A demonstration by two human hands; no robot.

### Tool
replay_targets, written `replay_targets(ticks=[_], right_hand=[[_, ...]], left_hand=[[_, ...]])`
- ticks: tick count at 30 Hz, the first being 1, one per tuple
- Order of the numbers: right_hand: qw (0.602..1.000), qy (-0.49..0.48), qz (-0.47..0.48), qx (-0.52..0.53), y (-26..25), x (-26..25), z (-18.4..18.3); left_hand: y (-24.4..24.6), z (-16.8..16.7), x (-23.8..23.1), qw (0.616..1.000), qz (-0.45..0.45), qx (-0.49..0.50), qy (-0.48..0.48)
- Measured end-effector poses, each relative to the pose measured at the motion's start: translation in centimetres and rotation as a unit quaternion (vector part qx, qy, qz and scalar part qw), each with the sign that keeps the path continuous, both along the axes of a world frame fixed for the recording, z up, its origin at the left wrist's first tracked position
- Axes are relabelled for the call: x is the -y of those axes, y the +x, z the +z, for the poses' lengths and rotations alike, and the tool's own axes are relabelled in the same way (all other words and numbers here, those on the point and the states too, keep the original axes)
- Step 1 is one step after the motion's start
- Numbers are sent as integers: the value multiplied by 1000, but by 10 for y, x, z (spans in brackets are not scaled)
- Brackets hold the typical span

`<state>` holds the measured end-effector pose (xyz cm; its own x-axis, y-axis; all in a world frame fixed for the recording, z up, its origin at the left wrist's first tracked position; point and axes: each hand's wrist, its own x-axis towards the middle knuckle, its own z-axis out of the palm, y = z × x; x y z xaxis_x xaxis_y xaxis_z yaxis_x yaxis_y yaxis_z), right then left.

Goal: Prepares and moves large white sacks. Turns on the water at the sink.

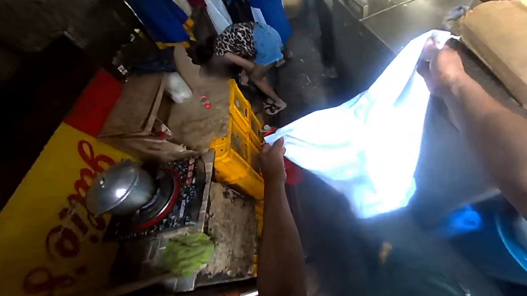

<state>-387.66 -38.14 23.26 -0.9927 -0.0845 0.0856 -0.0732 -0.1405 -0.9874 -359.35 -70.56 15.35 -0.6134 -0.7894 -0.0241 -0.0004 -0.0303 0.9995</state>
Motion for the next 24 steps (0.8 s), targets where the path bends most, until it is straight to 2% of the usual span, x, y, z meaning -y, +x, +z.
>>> replay_targets(ticks=[2,4,6,8,13,19,24], right_hand=[[998,-57,14,-10,-52,27,-6],[997,-66,29,-18,-100,55,-17],[999,-30,34,-22,-141,87,-28],[999,31,24,-18,-182,112,-45],[996,56,49,48,-317,172,-82],[988,76,121,66,-446,259,-82],[978,136,152,55,-527,340,-84]], left_hand=[[-53,1,18,1000,-2,-21,1],[-106,-2,38,1000,-5,-6,-22],[-159,-2,56,998,-12,35,-46],[-213,-16,74,996,-27,60,-59],[-345,-41,120,996,-11,76,37],[-451,-37,174,991,4,123,45],[-528,-54,218,989,-22,128,67]])
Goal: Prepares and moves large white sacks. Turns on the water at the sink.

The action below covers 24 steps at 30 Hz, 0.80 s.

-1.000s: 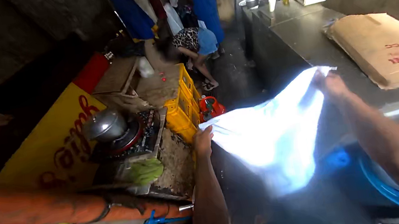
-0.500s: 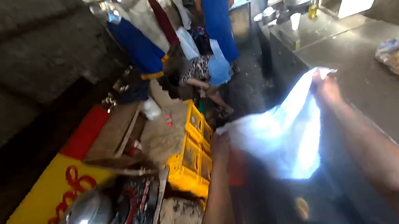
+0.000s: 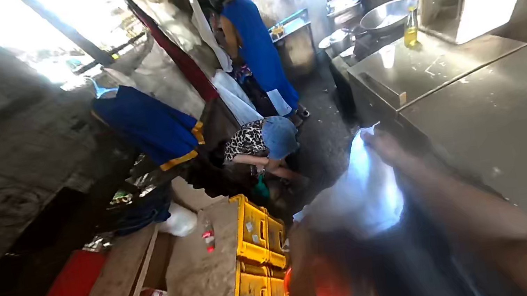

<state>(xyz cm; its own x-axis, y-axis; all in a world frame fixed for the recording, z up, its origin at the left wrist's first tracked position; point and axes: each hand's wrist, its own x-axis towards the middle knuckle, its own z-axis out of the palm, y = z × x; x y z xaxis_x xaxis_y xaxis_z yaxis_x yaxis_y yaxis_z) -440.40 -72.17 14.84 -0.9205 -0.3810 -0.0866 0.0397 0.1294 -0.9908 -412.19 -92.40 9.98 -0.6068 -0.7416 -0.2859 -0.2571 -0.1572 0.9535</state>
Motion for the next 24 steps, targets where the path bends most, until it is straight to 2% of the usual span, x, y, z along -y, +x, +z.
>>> replay_targets(ticks=[5,12,16,20,24], right_hand=[[999,38,6,-15,-71,87,24],[994,93,22,-45,-181,174,59],[994,84,36,-60,-255,216,55],[995,72,35,-59,-336,255,36],[997,55,18,-49,-426,289,22]], left_hand=[[-83,-1,29,996,-20,-7,82],[-208,7,61,992,-102,-18,71],[-288,-6,77,989,-120,-32,81],[-371,-21,99,988,-108,-44,102],[-456,-19,120,990,-79,-19,116]])
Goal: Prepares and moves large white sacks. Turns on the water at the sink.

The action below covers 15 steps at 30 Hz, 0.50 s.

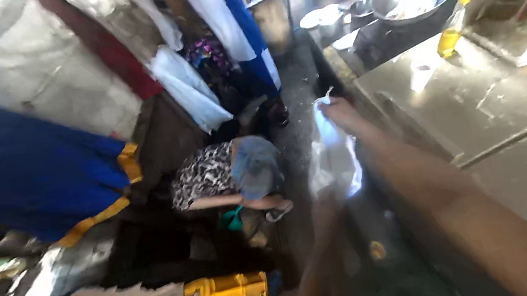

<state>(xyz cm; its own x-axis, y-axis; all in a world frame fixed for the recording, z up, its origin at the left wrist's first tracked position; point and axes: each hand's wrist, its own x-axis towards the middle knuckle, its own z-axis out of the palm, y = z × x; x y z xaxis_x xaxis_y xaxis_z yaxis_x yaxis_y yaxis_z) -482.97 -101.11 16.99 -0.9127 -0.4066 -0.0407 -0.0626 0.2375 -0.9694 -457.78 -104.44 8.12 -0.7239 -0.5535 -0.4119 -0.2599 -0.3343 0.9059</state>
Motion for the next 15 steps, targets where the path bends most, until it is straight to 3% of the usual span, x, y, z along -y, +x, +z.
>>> replay_targets(ticks=[7,15], right_hand=[[999,-17,45,-2,-125,53,19],[999,-10,34,-37,-269,153,-3]], left_hand=[[-137,-4,52,1000,25,-14,9],[-268,-24,149,999,35,-27,14]])
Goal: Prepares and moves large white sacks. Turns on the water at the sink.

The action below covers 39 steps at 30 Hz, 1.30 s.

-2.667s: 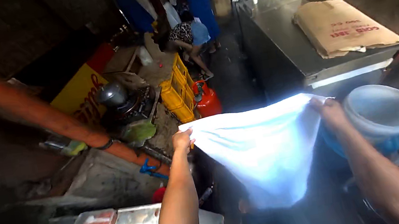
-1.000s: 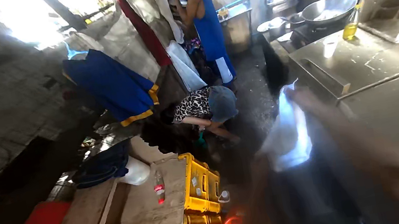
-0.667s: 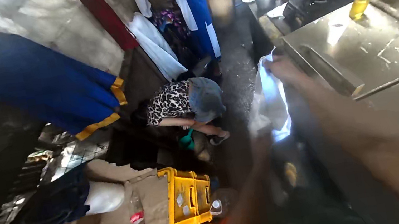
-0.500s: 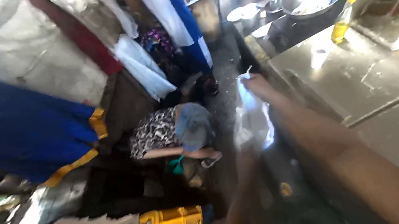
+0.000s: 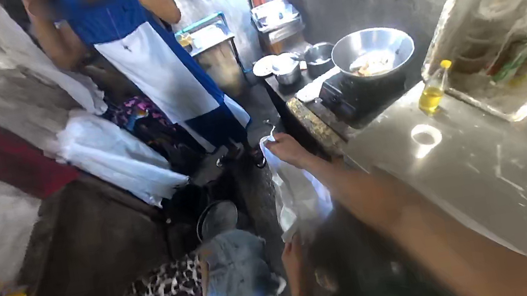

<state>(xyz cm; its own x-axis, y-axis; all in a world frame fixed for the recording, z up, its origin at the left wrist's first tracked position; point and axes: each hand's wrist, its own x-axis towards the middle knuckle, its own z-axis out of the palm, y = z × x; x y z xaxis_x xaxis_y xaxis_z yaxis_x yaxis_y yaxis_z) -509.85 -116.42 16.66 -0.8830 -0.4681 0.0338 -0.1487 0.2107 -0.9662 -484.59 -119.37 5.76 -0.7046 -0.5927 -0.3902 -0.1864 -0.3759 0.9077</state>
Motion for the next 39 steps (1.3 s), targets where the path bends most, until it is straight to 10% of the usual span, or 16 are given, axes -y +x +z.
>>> replay_targets(ticks=[10,21,39], right_hand=[[999,12,-21,-44,-155,129,34],[999,-28,-6,-41,-327,200,-12],[996,-81,-19,-12,-563,315,-38]], left_hand=[[-123,14,142,999,48,-9,2],[-233,-8,254,987,161,-11,-16],[-466,30,333,982,109,84,-129]])
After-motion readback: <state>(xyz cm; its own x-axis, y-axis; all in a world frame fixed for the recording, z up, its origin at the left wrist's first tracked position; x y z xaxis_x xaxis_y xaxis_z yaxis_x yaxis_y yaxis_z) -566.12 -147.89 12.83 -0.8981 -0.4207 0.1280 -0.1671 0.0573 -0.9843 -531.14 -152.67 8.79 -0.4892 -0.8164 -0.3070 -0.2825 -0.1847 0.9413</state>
